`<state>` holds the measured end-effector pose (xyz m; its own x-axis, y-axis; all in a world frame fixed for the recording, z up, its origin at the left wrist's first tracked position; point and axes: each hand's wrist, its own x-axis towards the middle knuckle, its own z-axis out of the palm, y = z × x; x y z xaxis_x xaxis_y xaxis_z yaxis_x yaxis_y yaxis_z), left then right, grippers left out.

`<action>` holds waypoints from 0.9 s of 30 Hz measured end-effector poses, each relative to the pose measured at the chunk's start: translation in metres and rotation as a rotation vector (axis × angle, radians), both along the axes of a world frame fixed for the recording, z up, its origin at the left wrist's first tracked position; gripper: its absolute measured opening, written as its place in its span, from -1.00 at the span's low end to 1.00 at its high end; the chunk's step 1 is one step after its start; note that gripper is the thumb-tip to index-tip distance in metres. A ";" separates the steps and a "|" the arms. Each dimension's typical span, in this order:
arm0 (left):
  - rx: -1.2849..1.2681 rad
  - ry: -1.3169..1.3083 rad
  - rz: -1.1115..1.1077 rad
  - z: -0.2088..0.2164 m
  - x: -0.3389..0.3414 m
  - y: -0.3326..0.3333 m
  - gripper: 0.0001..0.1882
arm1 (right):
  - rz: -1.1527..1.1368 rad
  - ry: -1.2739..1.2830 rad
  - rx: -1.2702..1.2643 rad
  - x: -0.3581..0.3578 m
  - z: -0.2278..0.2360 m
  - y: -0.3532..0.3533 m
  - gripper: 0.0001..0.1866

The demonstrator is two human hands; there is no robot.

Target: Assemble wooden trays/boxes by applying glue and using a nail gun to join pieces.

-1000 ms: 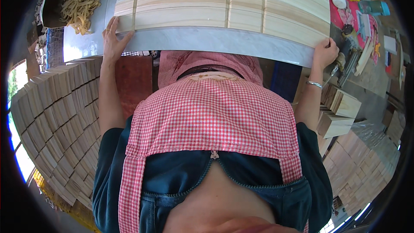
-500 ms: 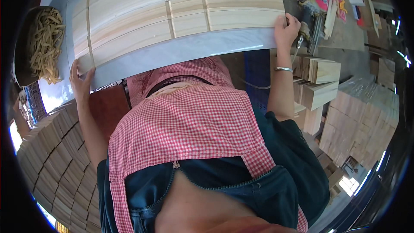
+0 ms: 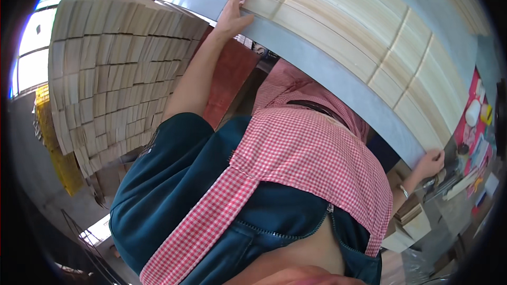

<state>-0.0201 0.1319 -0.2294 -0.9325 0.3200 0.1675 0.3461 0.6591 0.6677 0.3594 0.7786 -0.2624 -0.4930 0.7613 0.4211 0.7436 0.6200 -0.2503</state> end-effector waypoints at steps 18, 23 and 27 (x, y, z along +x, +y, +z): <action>0.007 0.004 0.028 -0.004 -0.004 0.005 -0.26 | -0.024 -0.008 0.046 -0.005 0.001 -0.010 -0.69; 0.061 0.021 -0.025 -0.010 -0.006 0.009 -0.39 | 0.027 0.082 0.089 -0.017 0.012 -0.024 -0.75; -0.056 0.018 -0.041 -0.010 -0.010 -0.004 -0.35 | 0.001 0.097 0.092 -0.019 0.005 -0.027 -0.73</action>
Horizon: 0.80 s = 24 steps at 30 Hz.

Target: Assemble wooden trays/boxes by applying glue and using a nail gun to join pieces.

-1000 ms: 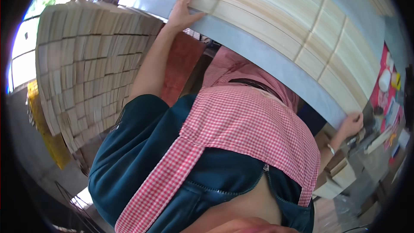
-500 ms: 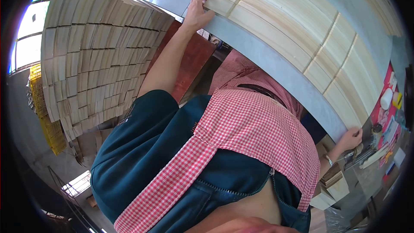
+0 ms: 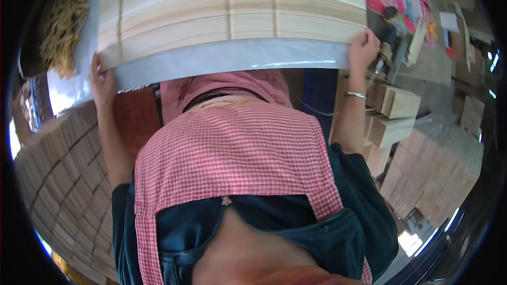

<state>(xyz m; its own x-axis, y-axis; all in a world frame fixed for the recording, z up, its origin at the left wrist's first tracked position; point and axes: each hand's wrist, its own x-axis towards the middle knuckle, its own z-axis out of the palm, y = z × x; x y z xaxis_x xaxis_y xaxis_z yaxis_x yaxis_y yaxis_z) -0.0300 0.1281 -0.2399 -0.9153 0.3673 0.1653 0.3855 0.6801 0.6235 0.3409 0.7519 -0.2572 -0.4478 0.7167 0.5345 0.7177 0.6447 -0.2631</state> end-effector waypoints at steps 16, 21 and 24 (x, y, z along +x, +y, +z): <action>-0.159 -0.020 0.034 0.008 0.005 0.011 -0.32 | -0.051 0.055 -0.065 -0.003 0.003 -0.008 -0.64; -0.248 0.183 -0.083 0.019 0.023 0.028 -0.31 | 0.070 0.013 0.003 -0.002 0.018 -0.027 -0.52; -0.279 0.154 -0.170 0.046 0.046 0.074 -0.25 | 0.191 -0.002 0.035 -0.011 0.037 -0.054 -0.47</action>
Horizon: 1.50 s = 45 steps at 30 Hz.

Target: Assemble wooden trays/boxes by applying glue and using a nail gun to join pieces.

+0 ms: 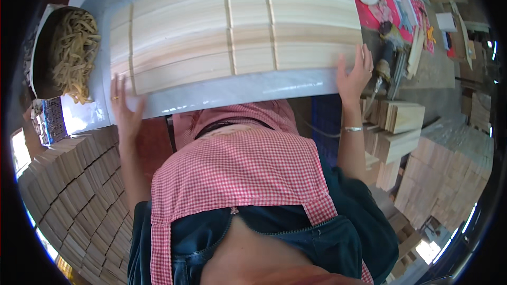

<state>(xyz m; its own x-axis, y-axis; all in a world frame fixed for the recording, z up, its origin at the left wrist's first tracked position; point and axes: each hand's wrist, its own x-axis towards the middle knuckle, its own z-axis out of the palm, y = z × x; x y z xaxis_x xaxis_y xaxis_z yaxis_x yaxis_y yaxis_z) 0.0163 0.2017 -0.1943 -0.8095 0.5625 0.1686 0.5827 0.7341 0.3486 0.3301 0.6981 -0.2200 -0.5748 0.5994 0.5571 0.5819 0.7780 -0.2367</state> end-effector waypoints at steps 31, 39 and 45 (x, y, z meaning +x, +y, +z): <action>-0.122 0.095 -0.206 -0.020 -0.021 0.066 -0.18 | 0.146 -0.227 0.012 -0.061 -0.016 0.006 -0.43; 0.082 0.101 -0.204 -0.033 -0.041 0.058 -0.34 | 0.175 -0.196 -0.100 -0.056 -0.011 0.028 -0.46; -0.029 0.201 0.327 -0.049 -0.090 0.030 -0.48 | -0.115 -0.039 -0.015 -0.042 -0.022 0.112 -0.58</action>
<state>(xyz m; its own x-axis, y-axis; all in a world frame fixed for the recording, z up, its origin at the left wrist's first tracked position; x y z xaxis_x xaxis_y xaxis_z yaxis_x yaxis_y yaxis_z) -0.0737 0.2321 -0.2438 -0.8992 0.2867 0.3304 0.3708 0.9004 0.2278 0.2883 0.8099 -0.2419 -0.5228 0.6709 0.5258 0.6763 0.7020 -0.2232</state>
